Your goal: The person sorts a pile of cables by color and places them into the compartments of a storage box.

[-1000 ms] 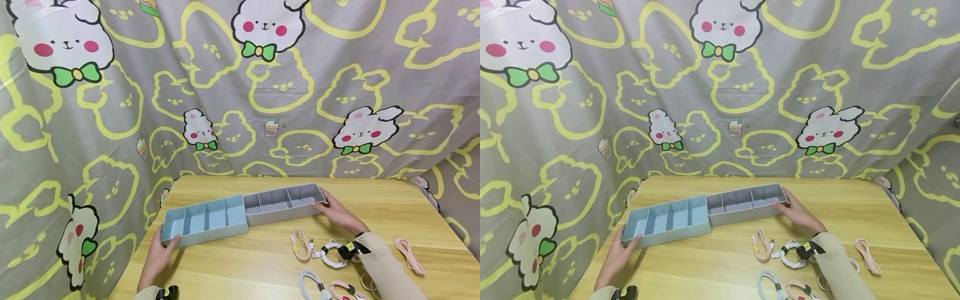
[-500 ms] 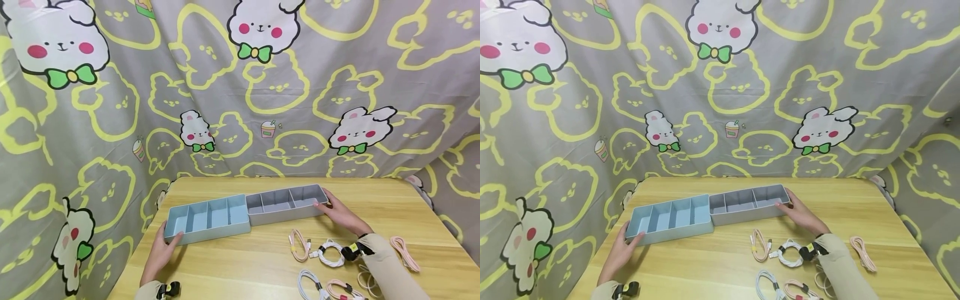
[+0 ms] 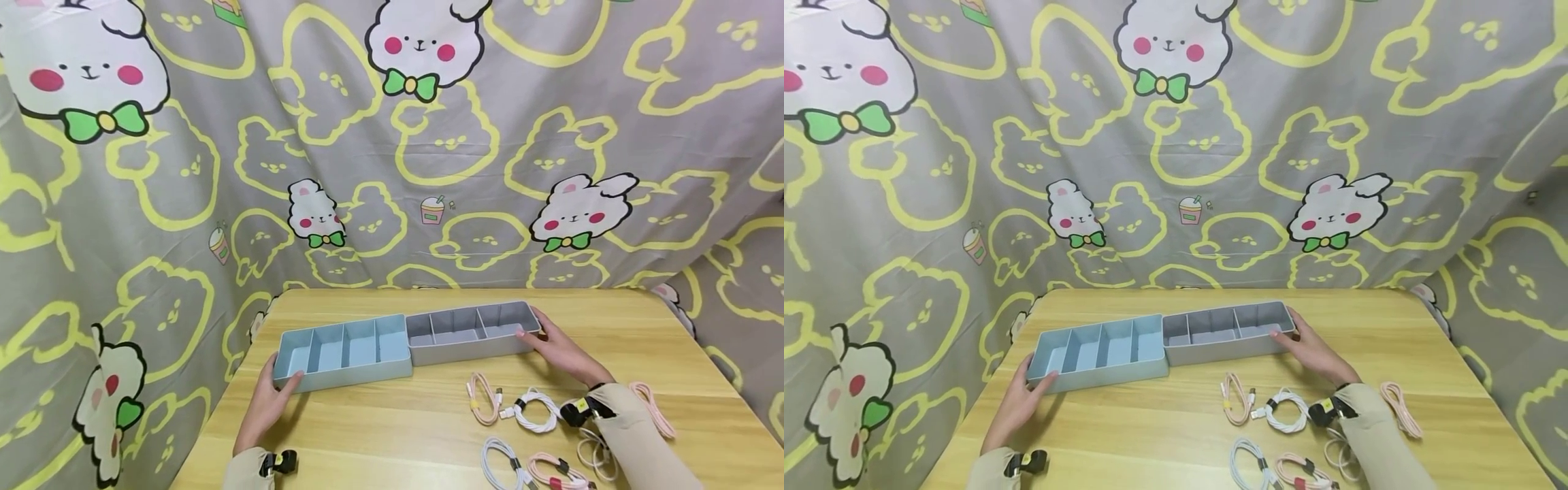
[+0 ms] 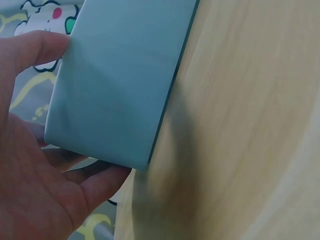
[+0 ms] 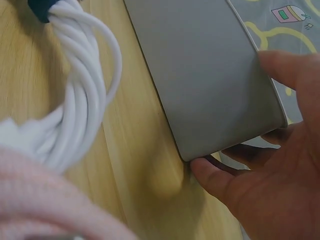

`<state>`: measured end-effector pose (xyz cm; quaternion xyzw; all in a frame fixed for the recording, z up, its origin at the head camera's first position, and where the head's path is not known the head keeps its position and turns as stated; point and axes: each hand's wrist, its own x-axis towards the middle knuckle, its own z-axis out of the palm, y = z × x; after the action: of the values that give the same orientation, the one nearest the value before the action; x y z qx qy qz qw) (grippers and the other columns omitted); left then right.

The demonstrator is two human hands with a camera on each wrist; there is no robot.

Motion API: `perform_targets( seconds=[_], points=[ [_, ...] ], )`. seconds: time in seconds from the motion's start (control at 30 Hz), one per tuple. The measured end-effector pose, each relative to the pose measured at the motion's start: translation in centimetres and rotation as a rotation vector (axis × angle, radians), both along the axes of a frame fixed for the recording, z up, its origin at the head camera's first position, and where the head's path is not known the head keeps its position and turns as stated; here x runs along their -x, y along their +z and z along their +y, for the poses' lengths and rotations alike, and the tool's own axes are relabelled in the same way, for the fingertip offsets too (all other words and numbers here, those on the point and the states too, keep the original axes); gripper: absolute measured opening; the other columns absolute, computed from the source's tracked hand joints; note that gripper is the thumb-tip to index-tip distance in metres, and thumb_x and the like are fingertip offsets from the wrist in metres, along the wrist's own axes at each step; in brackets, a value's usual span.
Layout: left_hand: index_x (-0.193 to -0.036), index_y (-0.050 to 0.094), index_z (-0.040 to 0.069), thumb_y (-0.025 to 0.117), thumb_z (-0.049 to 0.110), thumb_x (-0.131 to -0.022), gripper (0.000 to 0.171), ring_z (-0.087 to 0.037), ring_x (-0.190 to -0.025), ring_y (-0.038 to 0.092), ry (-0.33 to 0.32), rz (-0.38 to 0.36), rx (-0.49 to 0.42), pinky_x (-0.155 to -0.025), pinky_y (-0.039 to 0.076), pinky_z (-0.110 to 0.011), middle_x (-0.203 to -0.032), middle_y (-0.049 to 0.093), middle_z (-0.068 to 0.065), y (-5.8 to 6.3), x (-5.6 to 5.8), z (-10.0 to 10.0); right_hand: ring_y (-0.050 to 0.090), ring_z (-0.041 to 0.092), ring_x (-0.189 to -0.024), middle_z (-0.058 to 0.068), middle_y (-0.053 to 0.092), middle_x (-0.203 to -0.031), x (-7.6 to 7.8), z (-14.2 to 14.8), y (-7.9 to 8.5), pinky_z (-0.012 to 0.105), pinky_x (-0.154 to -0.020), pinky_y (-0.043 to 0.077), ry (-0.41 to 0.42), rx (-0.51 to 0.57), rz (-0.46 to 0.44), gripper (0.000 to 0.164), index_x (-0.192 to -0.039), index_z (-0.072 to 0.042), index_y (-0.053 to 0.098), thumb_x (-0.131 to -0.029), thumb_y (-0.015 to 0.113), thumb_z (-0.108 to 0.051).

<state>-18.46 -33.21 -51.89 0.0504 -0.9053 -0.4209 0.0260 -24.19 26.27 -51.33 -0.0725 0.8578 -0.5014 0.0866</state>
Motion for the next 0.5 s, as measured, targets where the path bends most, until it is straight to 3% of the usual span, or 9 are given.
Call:
perform_targets(
  seconds=[0.27, 0.5],
  points=[
    [-0.162, 0.009, -0.007, 0.062, 0.042, -0.103, 0.093, -0.053, -0.155, 0.018, -0.028, -0.007, -0.009, -0.126, 0.020, -0.067, -0.168, 0.013, -0.035, -0.1, 1.1, 0.6, 0.022, 0.063, -0.149, 0.038, 0.006, -0.167, -0.4, 0.7, -0.3, 0.070, -0.119, 0.031, -0.021, 0.014, 0.000, 0.088, -0.166, -0.005, -0.005, -0.109, 0.052, -0.039],
    [-0.163, 0.007, -0.006, 0.061, 0.045, -0.103, 0.096, -0.053, -0.156, 0.015, -0.045, -0.034, -0.014, -0.127, 0.016, -0.067, -0.169, 0.011, -0.035, 0.0, 1.8, 0.8, 0.031, 0.061, -0.146, 0.039, 0.017, -0.164, -0.5, 1.0, -0.3, 0.067, -0.117, 0.038, -0.030, 0.034, 0.037, 0.084, -0.166, -0.003, -0.001, -0.110, 0.051, -0.037]
  ],
)
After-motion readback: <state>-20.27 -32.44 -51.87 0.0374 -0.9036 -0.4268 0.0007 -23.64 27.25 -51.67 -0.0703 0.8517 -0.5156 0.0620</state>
